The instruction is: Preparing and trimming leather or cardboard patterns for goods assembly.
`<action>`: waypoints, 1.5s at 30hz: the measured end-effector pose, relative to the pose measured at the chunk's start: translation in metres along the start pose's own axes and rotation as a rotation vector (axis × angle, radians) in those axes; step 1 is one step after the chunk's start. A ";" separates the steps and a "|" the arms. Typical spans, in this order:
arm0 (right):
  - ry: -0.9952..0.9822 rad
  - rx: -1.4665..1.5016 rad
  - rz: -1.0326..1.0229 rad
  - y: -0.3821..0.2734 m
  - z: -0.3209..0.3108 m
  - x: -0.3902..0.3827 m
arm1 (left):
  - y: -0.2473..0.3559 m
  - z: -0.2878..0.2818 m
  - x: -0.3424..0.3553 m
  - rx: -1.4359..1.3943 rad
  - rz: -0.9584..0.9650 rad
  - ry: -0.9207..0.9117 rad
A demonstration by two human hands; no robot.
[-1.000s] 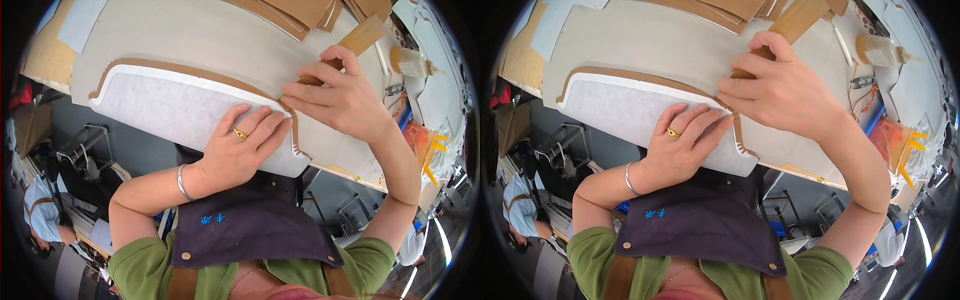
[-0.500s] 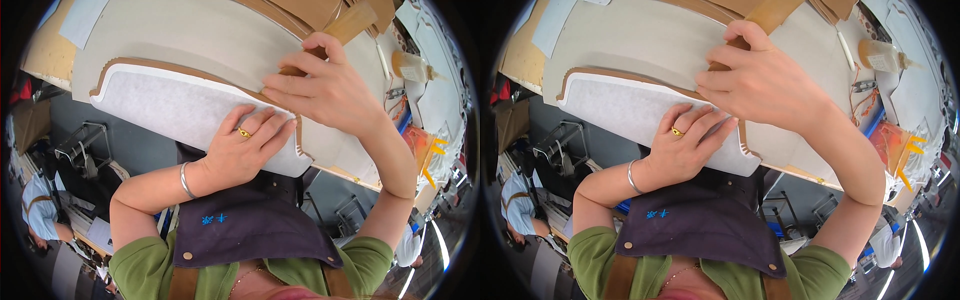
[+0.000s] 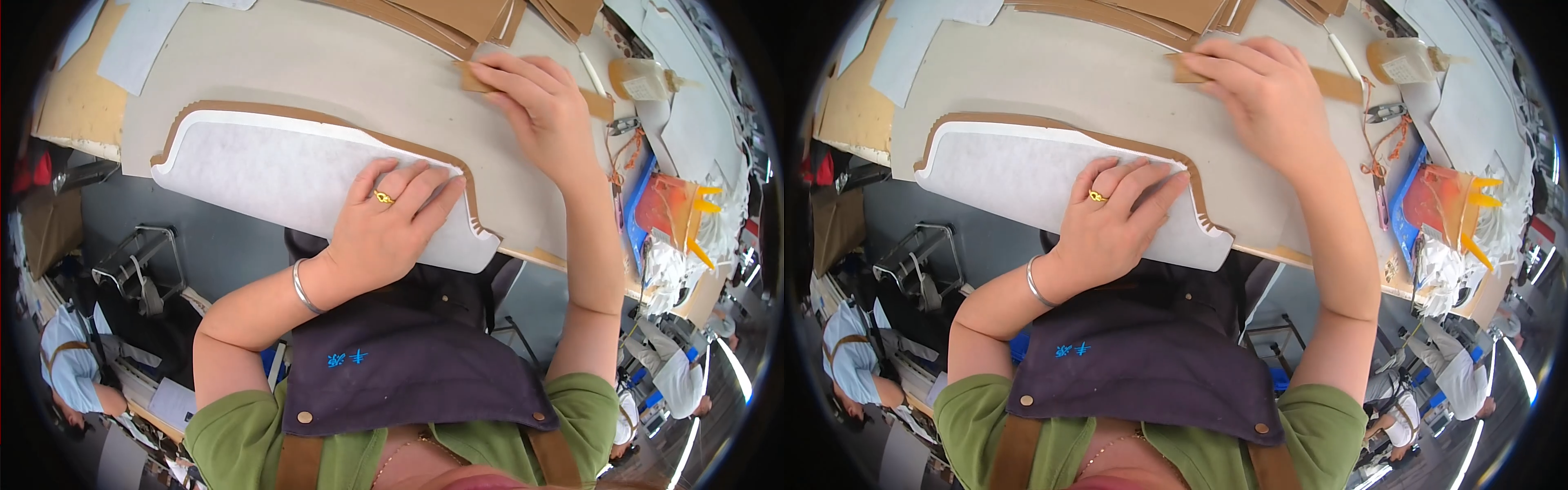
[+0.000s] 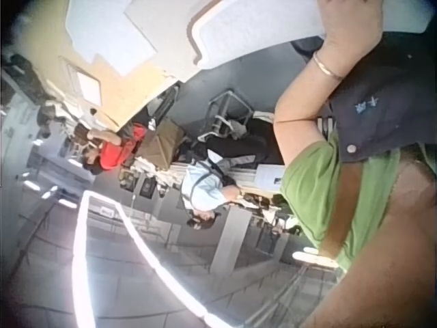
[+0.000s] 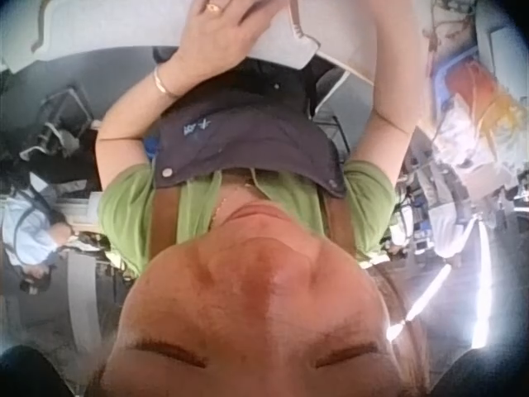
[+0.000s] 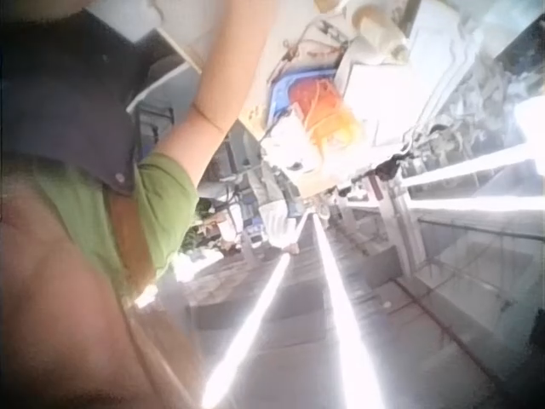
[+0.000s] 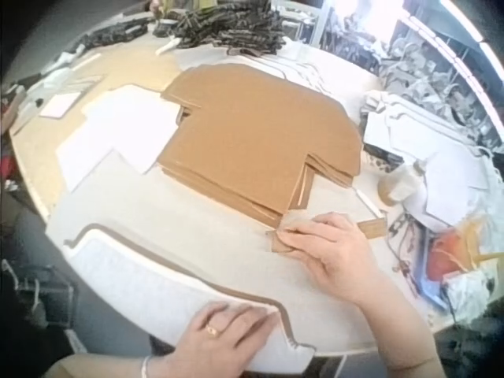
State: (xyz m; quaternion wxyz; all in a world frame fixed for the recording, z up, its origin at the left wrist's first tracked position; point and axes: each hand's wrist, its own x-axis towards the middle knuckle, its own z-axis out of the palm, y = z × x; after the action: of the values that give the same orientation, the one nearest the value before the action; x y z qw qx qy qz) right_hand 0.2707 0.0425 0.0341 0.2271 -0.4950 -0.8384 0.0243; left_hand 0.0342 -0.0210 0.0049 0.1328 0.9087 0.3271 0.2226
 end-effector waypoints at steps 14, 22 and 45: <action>-0.365 0.243 0.817 -0.091 -0.024 -0.074 | -0.001 0.008 -0.001 -0.037 -0.001 0.097; -0.288 0.047 0.447 -0.108 -0.012 -0.081 | -0.001 0.007 -0.001 -0.020 -0.001 0.129; 0.053 0.215 0.669 -0.073 -0.058 -0.070 | 0.018 0.011 -0.003 -0.178 0.024 0.082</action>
State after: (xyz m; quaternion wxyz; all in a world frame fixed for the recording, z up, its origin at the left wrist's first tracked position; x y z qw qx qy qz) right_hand 0.2631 -0.0644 0.0799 0.2789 -0.7158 -0.6165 0.1726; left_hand 0.0468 -0.0374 0.0010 0.1966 0.8874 0.3002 0.2894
